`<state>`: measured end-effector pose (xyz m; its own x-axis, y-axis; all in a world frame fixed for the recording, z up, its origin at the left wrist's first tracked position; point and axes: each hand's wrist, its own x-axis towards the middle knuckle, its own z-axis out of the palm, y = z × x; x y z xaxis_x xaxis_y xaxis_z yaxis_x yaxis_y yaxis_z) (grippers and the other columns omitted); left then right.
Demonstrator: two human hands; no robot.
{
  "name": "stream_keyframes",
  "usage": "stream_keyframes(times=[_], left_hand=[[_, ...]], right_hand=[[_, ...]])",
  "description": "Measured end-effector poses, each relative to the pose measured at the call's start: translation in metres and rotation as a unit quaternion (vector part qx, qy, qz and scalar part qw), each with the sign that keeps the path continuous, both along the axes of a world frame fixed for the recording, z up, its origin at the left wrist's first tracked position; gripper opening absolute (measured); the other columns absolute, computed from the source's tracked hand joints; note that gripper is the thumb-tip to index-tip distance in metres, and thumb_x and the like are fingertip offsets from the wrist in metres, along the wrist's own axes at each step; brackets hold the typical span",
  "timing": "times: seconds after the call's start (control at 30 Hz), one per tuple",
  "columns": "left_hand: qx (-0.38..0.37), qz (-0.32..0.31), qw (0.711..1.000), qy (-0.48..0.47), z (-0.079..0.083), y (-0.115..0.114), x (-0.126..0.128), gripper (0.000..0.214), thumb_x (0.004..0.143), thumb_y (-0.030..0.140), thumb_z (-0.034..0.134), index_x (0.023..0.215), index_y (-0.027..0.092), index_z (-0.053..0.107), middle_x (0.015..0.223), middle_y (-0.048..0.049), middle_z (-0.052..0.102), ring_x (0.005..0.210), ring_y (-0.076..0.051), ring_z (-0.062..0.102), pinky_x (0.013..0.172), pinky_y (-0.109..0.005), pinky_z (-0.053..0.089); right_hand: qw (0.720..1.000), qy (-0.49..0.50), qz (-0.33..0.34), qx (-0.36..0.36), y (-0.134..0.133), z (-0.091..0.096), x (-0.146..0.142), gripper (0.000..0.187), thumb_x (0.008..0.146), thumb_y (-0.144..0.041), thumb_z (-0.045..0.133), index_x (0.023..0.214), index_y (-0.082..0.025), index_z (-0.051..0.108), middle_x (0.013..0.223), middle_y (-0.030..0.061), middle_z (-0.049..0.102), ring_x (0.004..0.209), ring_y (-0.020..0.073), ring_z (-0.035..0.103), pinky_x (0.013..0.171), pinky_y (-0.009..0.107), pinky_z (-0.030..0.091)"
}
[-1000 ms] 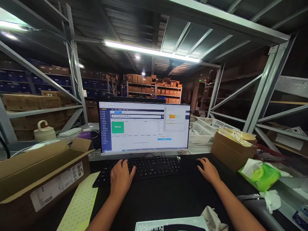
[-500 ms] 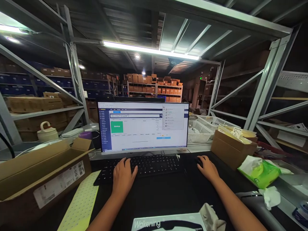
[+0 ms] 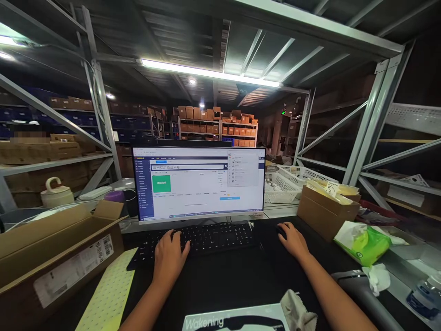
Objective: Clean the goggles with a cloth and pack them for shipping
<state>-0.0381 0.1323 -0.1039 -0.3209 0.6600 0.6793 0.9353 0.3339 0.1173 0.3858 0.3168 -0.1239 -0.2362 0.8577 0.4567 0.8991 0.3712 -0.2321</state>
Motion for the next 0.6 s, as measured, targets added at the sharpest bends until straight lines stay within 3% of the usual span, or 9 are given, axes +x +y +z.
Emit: stream_keyframes(times=[0.27,0.37,0.47,0.6], left_hand=[[0.013,-0.016,1.0,-0.002,0.006,-0.002,0.004,0.043,0.092,0.034,0.044,0.118,0.005,0.063,0.126,-0.0242,0.054,0.115,-0.037,0.055,0.099,-0.051,0.046],[0.028,-0.028,0.999,-0.005,0.015,-0.005,0.011,0.039,0.091,0.032,0.045,0.115,0.007,0.064,0.127,-0.024,0.055,0.116,-0.037,0.055,0.099,-0.052,0.046],[0.053,-0.041,0.998,-0.007,0.038,-0.011,0.019,0.036,0.09,0.031,0.047,0.114,0.009,0.063,0.126,-0.0234,0.054,0.117,-0.037,0.055,0.099,-0.053,0.047],[0.099,-0.064,0.993,0.0,0.089,-0.032,0.032,0.038,0.092,0.037,0.047,0.117,0.012,0.061,0.128,-0.0199,0.052,0.123,-0.033,0.053,0.102,-0.048,0.048]], right_hand=[[1.0,-0.003,-0.013,-0.005,-0.002,0.001,-0.002,0.037,0.091,-0.028,0.055,0.127,-0.027,0.064,0.135,0.0094,0.055,0.111,0.0252,0.064,0.093,0.036,0.048],[1.0,-0.007,-0.013,-0.004,-0.003,0.002,-0.002,0.036,0.092,-0.028,0.054,0.126,-0.027,0.064,0.134,0.0096,0.056,0.111,0.0258,0.064,0.092,0.036,0.049],[1.0,-0.008,-0.011,-0.001,-0.003,0.001,-0.001,0.035,0.092,-0.028,0.053,0.125,-0.027,0.064,0.132,0.0095,0.056,0.108,0.0254,0.065,0.091,0.036,0.049],[1.0,0.0,-0.009,0.004,-0.001,-0.002,-0.001,0.036,0.091,-0.026,0.054,0.126,-0.026,0.062,0.13,0.0104,0.057,0.107,0.0257,0.065,0.091,0.037,0.049]])
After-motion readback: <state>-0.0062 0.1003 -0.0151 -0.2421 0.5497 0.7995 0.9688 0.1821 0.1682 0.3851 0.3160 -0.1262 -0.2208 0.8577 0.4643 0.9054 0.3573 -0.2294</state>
